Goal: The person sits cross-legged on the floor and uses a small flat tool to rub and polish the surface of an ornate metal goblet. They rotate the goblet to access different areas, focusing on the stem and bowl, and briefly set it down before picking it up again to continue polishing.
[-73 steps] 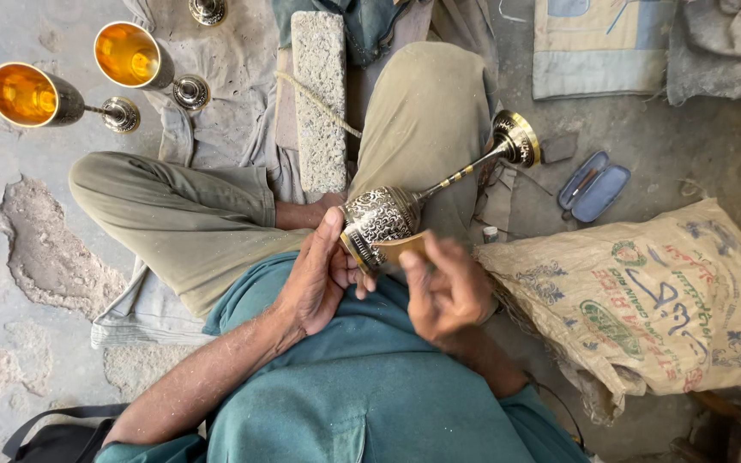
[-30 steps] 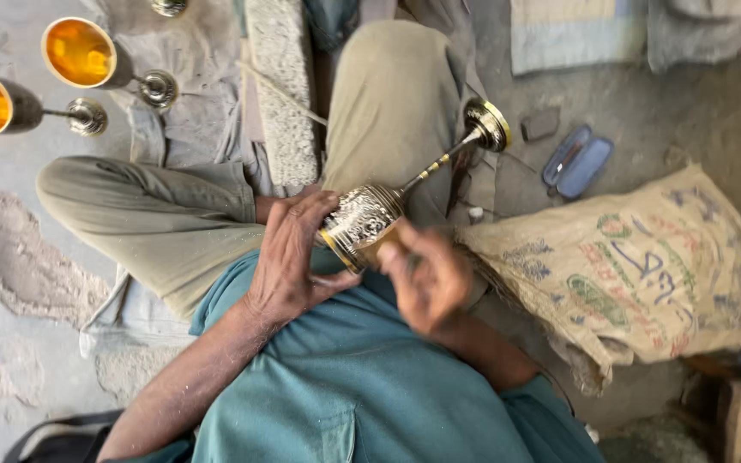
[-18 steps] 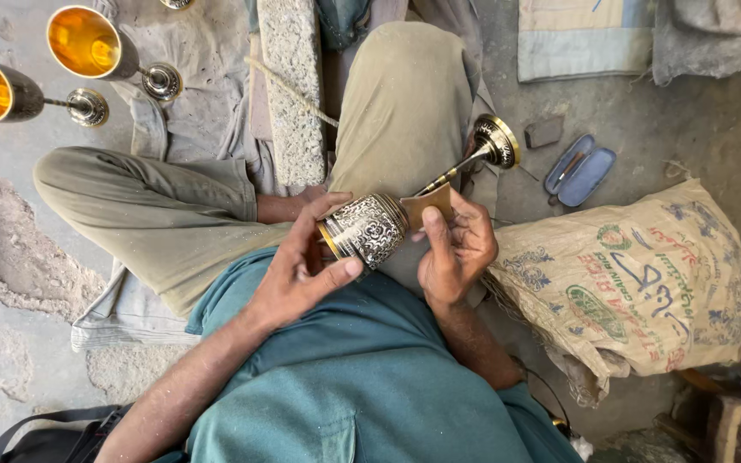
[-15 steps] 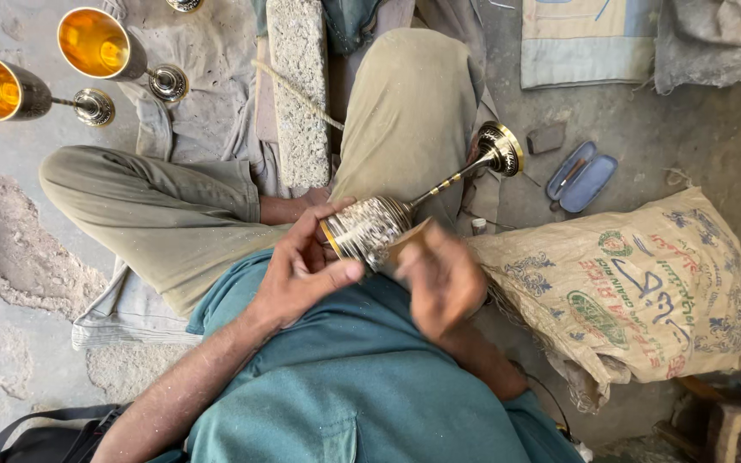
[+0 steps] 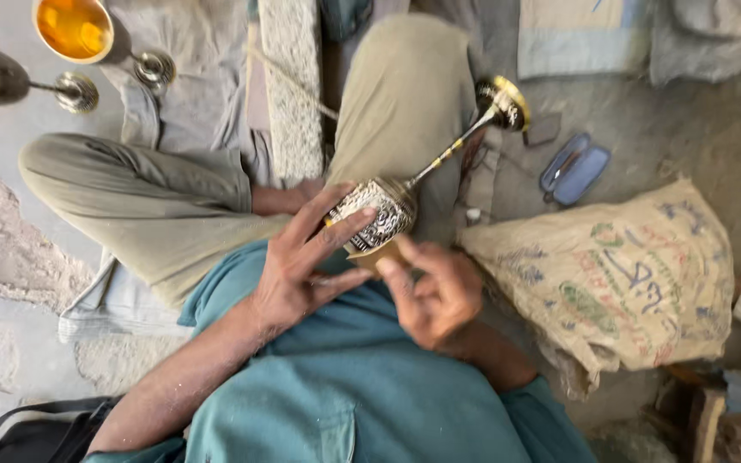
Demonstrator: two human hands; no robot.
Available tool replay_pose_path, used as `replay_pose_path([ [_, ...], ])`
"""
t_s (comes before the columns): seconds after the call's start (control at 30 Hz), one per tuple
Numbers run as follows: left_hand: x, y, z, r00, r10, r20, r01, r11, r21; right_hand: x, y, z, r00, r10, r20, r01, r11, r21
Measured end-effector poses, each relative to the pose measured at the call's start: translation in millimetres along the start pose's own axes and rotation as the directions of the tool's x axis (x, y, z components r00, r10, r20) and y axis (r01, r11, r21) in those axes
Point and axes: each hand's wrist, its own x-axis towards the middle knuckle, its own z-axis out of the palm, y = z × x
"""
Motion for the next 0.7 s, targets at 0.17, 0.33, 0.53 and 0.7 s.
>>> replay_pose_path([
  [0.17,5,-7,5,1.0,0.015,-0.023,-0.014,0.999,0.046,10,2,1,0.991,0.055,0.122,-0.076,0.982,0.171],
  [0.33,8,-10,5,0.999,0.048,0.012,-0.049,0.995,0.092,7,-4,1,0.98,0.187,0.071,-0.197,0.962,0.189],
  [0.53,6,-11,7,0.964,-0.256,0.073,0.266,0.945,-0.193,-19,11,6,0.967,0.221,0.125,-0.248,0.927,0.283],
  [0.7,7,-18,1,0.983,-0.169,0.073,0.184,0.889,-0.42,-15,23,11,0.982,0.178,0.069,-0.19,0.95,0.247],
])
